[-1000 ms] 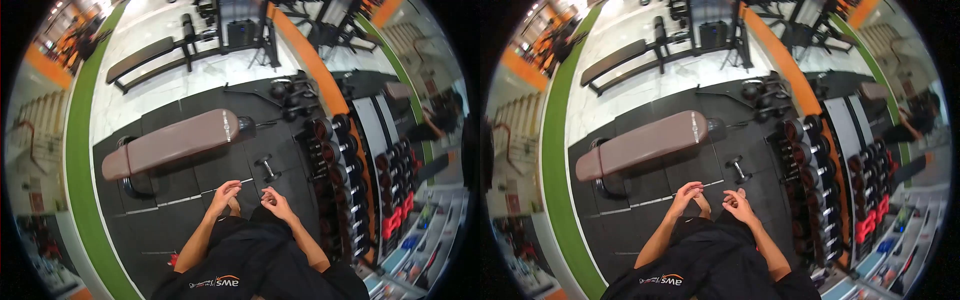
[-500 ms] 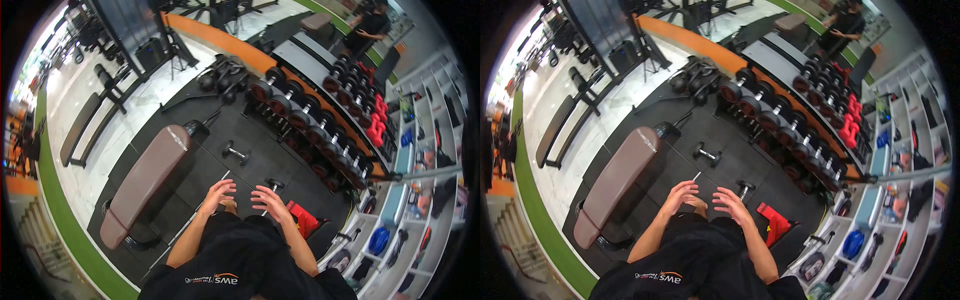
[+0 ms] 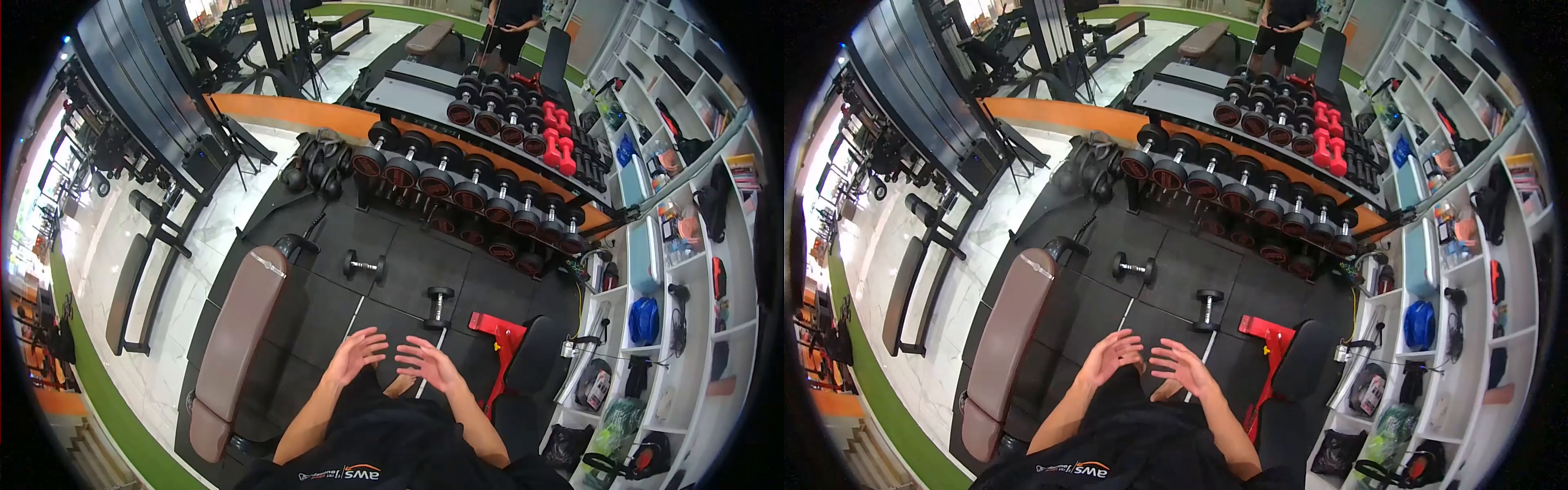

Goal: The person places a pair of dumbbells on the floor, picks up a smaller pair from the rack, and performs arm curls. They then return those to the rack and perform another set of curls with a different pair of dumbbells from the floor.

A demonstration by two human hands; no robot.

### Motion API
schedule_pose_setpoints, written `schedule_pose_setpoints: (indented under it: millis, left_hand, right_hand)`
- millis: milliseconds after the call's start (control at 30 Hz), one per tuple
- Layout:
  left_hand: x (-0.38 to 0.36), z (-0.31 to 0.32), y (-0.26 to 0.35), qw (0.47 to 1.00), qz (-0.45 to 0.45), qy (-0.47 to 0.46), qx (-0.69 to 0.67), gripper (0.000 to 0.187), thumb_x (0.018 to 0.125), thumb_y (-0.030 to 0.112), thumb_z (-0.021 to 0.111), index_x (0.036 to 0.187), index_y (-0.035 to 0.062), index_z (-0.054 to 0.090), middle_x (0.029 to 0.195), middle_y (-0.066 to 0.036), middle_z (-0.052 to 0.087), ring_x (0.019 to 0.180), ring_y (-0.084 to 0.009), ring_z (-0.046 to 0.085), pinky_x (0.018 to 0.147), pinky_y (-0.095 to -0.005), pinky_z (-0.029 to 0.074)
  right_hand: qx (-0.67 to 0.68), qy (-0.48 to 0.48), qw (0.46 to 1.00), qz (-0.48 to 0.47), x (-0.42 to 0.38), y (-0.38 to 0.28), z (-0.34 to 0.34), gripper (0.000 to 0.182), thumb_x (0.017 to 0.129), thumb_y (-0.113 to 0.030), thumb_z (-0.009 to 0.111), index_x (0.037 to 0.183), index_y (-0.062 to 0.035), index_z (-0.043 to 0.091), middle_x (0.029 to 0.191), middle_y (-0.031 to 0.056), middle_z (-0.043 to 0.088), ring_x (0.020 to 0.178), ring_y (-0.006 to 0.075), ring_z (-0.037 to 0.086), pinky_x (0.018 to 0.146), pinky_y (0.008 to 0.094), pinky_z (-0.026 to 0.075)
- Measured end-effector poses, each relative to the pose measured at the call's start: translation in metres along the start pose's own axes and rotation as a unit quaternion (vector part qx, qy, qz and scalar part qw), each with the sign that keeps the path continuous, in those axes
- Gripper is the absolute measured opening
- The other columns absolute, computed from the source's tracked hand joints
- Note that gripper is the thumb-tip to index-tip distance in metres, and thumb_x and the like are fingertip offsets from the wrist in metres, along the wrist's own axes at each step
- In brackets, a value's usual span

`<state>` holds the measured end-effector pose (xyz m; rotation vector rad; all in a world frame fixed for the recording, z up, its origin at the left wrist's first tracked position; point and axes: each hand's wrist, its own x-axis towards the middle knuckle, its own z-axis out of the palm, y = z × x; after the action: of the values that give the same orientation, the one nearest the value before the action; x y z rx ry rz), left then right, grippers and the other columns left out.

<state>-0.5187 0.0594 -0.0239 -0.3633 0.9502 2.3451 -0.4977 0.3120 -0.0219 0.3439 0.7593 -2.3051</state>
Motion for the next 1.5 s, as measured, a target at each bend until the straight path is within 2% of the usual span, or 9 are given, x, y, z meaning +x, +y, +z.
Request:
schedule_pose_setpoints:
  millis: [167, 300, 433, 600, 800, 900, 1167, 1267, 1500]
  left_hand:
    - [-0.032, -0.01, -0.01, 1.0, -0.011, -0.014, 0.002, 0.053, 0.099, 0.033, 0.052, 0.14, 0.0003, 0.042, 0.135, -0.023, 0.053, 0.124, -0.0337, 0.054, 0.102, -0.0479, 0.046]
    - [-0.045, -0.015, 0.007, 0.997, -0.037, -0.057, 0.028, 0.053, 0.098, 0.034, 0.051, 0.138, -0.0001, 0.043, 0.137, -0.024, 0.051, 0.125, -0.0351, 0.053, 0.103, -0.0481, 0.045]
    - [-0.06, -0.019, 0.033, 0.993, -0.047, -0.099, 0.044, 0.053, 0.098, 0.034, 0.052, 0.138, -0.0005, 0.044, 0.136, -0.023, 0.052, 0.125, -0.0336, 0.054, 0.103, -0.0467, 0.045]
    - [-0.084, -0.023, 0.058, 0.988, -0.049, -0.136, 0.052, 0.053, 0.098, 0.034, 0.053, 0.137, -0.0002, 0.045, 0.136, -0.023, 0.053, 0.124, -0.0323, 0.055, 0.104, -0.0458, 0.044]
    - [-0.097, -0.048, 0.072, 0.979, -0.062, -0.181, 0.067, 0.051, 0.098, 0.033, 0.054, 0.136, 0.0007, 0.046, 0.136, -0.022, 0.053, 0.125, -0.0327, 0.054, 0.104, -0.0464, 0.043]
    - [-0.1, -0.059, 0.08, 0.979, -0.078, -0.175, 0.073, 0.05, 0.098, 0.032, 0.054, 0.136, 0.0006, 0.047, 0.134, -0.022, 0.055, 0.124, -0.0328, 0.055, 0.103, -0.0462, 0.044]
    - [-0.1, -0.061, 0.092, 0.974, -0.111, -0.164, 0.106, 0.049, 0.099, 0.029, 0.053, 0.136, -0.0013, 0.047, 0.131, -0.02, 0.058, 0.12, -0.0302, 0.058, 0.099, -0.0436, 0.047]
    - [-0.091, -0.052, 0.089, 0.973, -0.108, -0.164, 0.119, 0.048, 0.098, 0.029, 0.054, 0.135, -0.0006, 0.048, 0.13, -0.021, 0.058, 0.12, -0.0307, 0.058, 0.1, -0.0453, 0.046]
    - [-0.064, -0.018, 0.076, 0.97, -0.082, -0.165, 0.158, 0.045, 0.099, 0.027, 0.052, 0.133, -0.0012, 0.049, 0.127, -0.019, 0.06, 0.117, -0.0277, 0.06, 0.097, -0.0426, 0.048]
  right_hand:
    - [-0.072, 0.011, 0.997, 0.01, -0.02, 0.02, 0.015, 0.049, 0.1, -0.028, 0.052, 0.142, -0.0061, 0.041, 0.134, 0.0177, 0.054, 0.123, 0.0318, 0.056, 0.102, 0.0525, 0.047]
    - [-0.068, 0.008, 0.997, -0.036, -0.022, 0.029, 0.036, 0.048, 0.1, -0.027, 0.052, 0.141, -0.005, 0.041, 0.134, 0.0175, 0.055, 0.121, 0.031, 0.057, 0.1, 0.0511, 0.048]
    - [-0.119, 0.024, 0.989, -0.082, -0.018, 0.04, 0.07, 0.048, 0.1, -0.027, 0.052, 0.141, -0.0047, 0.042, 0.134, 0.0167, 0.055, 0.121, 0.0291, 0.057, 0.101, 0.0483, 0.048]
    - [-0.129, 0.03, 0.985, -0.11, -0.013, 0.076, 0.101, 0.048, 0.099, -0.027, 0.054, 0.141, -0.0042, 0.043, 0.134, 0.0149, 0.055, 0.121, 0.0268, 0.057, 0.101, 0.0454, 0.048]
    - [-0.175, 0.102, 0.97, -0.131, -0.017, 0.122, 0.124, 0.044, 0.1, -0.025, 0.054, 0.137, -0.0033, 0.047, 0.129, 0.0141, 0.058, 0.119, 0.0264, 0.058, 0.099, 0.0422, 0.049]
    - [-0.169, 0.146, 0.965, -0.14, -0.029, 0.136, 0.134, 0.044, 0.1, -0.025, 0.055, 0.137, -0.0022, 0.047, 0.129, 0.0155, 0.058, 0.118, 0.0268, 0.059, 0.098, 0.0414, 0.049]
    - [-0.024, 0.202, 0.95, -0.238, -0.057, 0.162, 0.125, 0.043, 0.098, -0.019, 0.054, 0.135, -0.0004, 0.046, 0.128, 0.0191, 0.059, 0.115, 0.0282, 0.061, 0.096, 0.0415, 0.051]
    - [-0.015, 0.205, 0.947, -0.245, -0.063, 0.156, 0.121, 0.043, 0.097, -0.018, 0.054, 0.135, 0.0, 0.047, 0.129, 0.0197, 0.059, 0.115, 0.0277, 0.061, 0.096, 0.0409, 0.05]
    - [-0.038, 0.198, 0.945, -0.257, -0.069, 0.126, 0.101, 0.044, 0.098, -0.019, 0.055, 0.135, 0.0008, 0.046, 0.128, 0.0204, 0.059, 0.116, 0.0284, 0.06, 0.097, 0.042, 0.049]
